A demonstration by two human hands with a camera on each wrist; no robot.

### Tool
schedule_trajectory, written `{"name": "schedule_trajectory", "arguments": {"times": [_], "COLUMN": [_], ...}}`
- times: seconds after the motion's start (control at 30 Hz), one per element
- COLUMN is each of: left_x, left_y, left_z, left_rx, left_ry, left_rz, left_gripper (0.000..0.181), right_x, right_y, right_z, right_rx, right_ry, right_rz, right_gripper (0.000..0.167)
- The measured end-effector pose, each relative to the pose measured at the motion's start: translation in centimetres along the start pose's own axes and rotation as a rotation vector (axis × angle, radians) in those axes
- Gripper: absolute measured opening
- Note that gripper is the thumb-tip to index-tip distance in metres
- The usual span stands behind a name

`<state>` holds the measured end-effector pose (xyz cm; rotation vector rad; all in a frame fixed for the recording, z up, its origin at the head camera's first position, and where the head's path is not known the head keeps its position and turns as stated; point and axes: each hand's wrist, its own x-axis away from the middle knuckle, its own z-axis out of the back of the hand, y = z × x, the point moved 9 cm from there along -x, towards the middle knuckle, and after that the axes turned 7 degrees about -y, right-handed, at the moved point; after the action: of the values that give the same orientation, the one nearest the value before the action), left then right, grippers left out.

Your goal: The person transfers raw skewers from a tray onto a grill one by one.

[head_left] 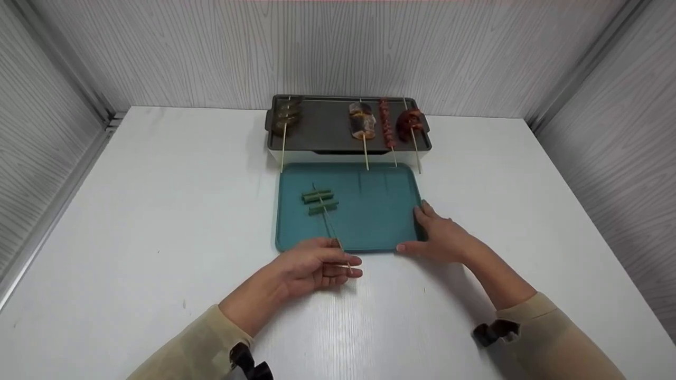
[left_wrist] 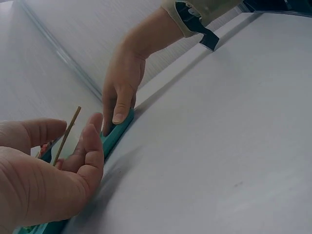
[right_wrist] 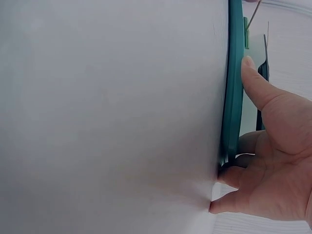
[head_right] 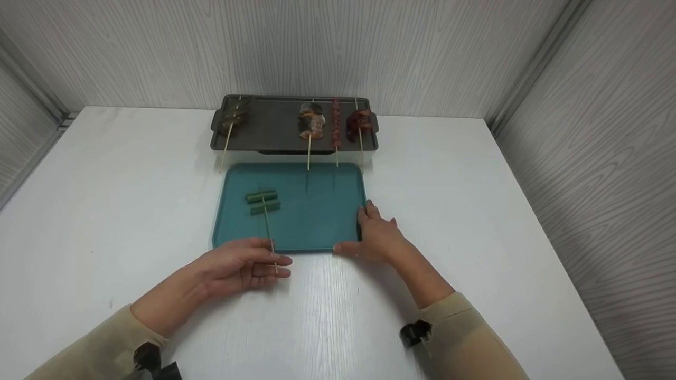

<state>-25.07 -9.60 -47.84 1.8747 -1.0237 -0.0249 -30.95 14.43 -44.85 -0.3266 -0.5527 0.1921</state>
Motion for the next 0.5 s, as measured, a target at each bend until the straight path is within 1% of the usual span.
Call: {"name": "schedule_trajectory", "arguments": {"times": [0.13,0.3,0.5], "left_x": [0.5,1.1,1.7], "left_y": [0.2,0.6,1.1], "left_z": [-0.1,-0.2,-0.7], "left_rx": [-0.017,-0.038,-0.103], "left_ry": [0.009,0.009,-0.012], "left_rz": [0.003,-0.008,-0.016], "left_gripper": [0.076,0.068,0.065], "right_x": [-0.1,-0.1,0.0], "right_y": [-0.1,0.0,-0.1], "right_z": [0.0,0.0,0.0], "right_rx": [0.008,0.008,0.008], "right_ry": [0.005,0.01,0.011], "right_rz": [0.013,0.018,0.026], "right_gripper": [0.116,0.115,0.115]}}
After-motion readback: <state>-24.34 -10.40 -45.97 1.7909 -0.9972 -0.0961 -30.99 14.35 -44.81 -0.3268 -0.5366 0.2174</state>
